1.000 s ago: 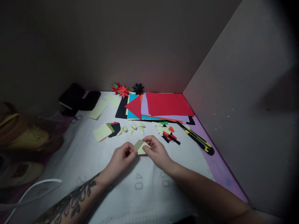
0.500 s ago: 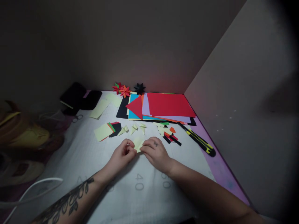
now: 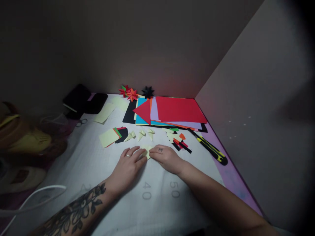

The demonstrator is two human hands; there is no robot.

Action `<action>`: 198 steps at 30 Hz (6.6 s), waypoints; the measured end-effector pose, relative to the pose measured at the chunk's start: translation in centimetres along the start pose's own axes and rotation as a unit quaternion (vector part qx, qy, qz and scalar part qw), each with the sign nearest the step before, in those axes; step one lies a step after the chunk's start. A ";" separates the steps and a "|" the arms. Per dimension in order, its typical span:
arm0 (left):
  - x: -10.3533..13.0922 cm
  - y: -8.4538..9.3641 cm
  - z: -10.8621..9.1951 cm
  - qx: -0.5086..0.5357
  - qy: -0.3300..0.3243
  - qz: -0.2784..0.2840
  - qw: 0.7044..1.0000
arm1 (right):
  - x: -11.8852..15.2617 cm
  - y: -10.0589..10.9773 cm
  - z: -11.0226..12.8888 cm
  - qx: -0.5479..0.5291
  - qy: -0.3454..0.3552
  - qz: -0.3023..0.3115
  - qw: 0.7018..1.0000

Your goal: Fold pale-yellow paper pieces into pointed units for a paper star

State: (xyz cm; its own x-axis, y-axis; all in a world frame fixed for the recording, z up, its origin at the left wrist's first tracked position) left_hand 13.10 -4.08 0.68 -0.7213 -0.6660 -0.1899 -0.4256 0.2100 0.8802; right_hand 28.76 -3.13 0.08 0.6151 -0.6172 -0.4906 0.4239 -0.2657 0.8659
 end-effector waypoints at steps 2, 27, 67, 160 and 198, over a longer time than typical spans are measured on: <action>0.1 -0.2 0.0 -0.011 -0.023 0.017 1.000 | 0.0 -0.2 -0.4 -0.032 -0.005 0.015 0.999; -0.2 -0.6 -1.6 -0.020 -0.023 0.092 0.995 | -1.9 -1.4 -2.5 -0.063 -0.180 0.192 0.963; -0.4 -1.2 -2.0 -0.044 -0.041 0.054 0.997 | -2.4 -2.3 -2.0 -0.004 -0.232 0.178 0.956; 0.7 -3.0 -2.6 -0.033 -0.018 0.113 0.993 | -2.4 -1.7 -2.6 -0.051 -0.133 0.193 0.971; 1.0 -3.6 -2.6 -0.054 -0.029 0.098 0.993 | -1.9 -2.2 -2.0 -0.017 -0.218 0.179 0.959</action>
State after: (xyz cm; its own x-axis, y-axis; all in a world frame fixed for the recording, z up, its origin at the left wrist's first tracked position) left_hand 15.31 -7.37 -1.59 -0.8161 -0.5771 -0.0314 -0.2146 0.2522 0.9436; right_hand 28.02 0.08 -1.09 0.3914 -0.9177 -0.0682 0.2642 0.0411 0.9636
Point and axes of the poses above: each hand's wrist, its own x-axis away from the middle knuckle, its own y-axis out of the back of the hand, z = x × y, the point moved 5 cm from there along -x, towards the middle knuckle, and after that the axes turned 12 degrees about x, right-handed, at the moved point
